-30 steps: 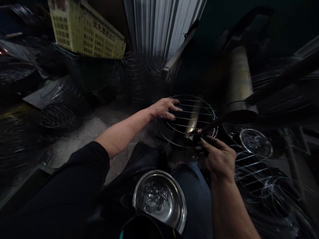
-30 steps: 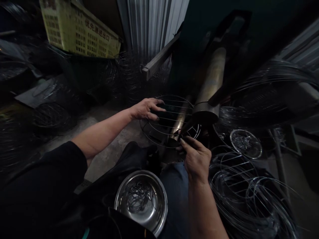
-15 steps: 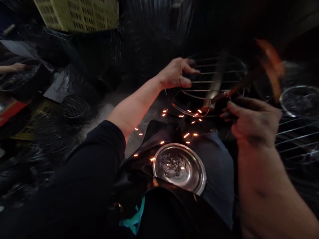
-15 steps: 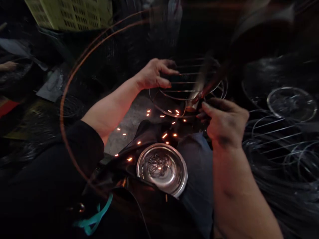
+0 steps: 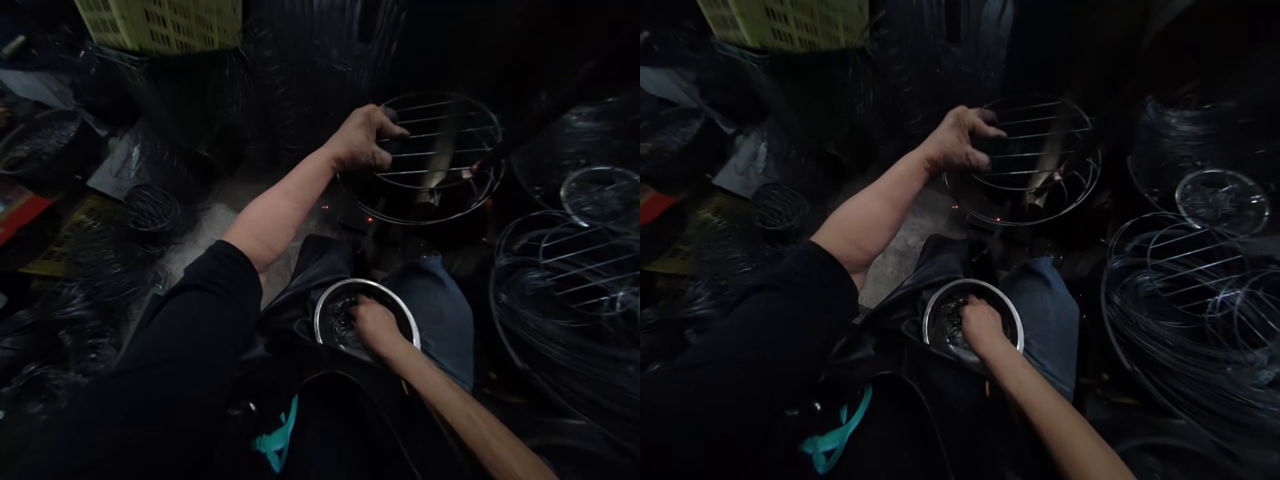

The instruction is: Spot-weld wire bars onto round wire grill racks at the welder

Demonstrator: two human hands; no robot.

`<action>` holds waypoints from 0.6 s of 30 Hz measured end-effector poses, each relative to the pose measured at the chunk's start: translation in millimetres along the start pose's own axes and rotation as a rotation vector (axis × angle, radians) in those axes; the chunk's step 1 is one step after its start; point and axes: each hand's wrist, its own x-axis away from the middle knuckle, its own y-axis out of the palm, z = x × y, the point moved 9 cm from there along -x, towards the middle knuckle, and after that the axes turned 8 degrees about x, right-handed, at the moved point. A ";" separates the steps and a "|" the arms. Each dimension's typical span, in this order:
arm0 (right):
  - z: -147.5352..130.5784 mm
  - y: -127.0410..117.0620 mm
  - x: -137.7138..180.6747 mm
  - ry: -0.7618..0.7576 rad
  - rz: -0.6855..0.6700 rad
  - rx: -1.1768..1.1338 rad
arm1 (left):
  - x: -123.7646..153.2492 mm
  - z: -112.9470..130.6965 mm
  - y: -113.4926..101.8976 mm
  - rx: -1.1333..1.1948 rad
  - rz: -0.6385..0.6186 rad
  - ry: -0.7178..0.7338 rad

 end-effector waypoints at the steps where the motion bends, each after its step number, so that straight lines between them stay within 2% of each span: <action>1: 1.1 -1.8 1.6 -0.005 0.000 -0.007 | 3.2 0.6 -1.4 0.000 0.014 0.004; 5: 19.8 -13.0 15.9 0.025 -0.015 -0.034 | 14.5 3.5 -5.2 -0.022 0.039 0.008; 7: 29.9 -16.9 23.4 0.033 -0.028 -0.155 | 18.0 4.9 -6.2 -0.054 0.054 -0.011; 9: 40.5 -28.6 30.2 0.000 0.020 -0.357 | 20.0 6.2 -6.4 -0.082 0.071 -0.035; 11: 61.2 -58.5 38.9 -0.037 0.215 -0.572 | 20.6 7.4 -5.5 -0.095 0.080 -0.050; 14: 114.5 -116.3 59.5 0.032 0.624 -0.816 | 19.3 8.3 -3.1 -0.108 0.076 -0.066; 16: 144.1 -146.6 68.9 0.128 0.810 -0.881 | 17.8 9.7 -1.7 -0.128 0.069 -0.074; 18: 159.2 -171.3 71.6 0.214 0.942 -0.863 | 16.4 12.6 -0.2 -0.158 0.059 -0.077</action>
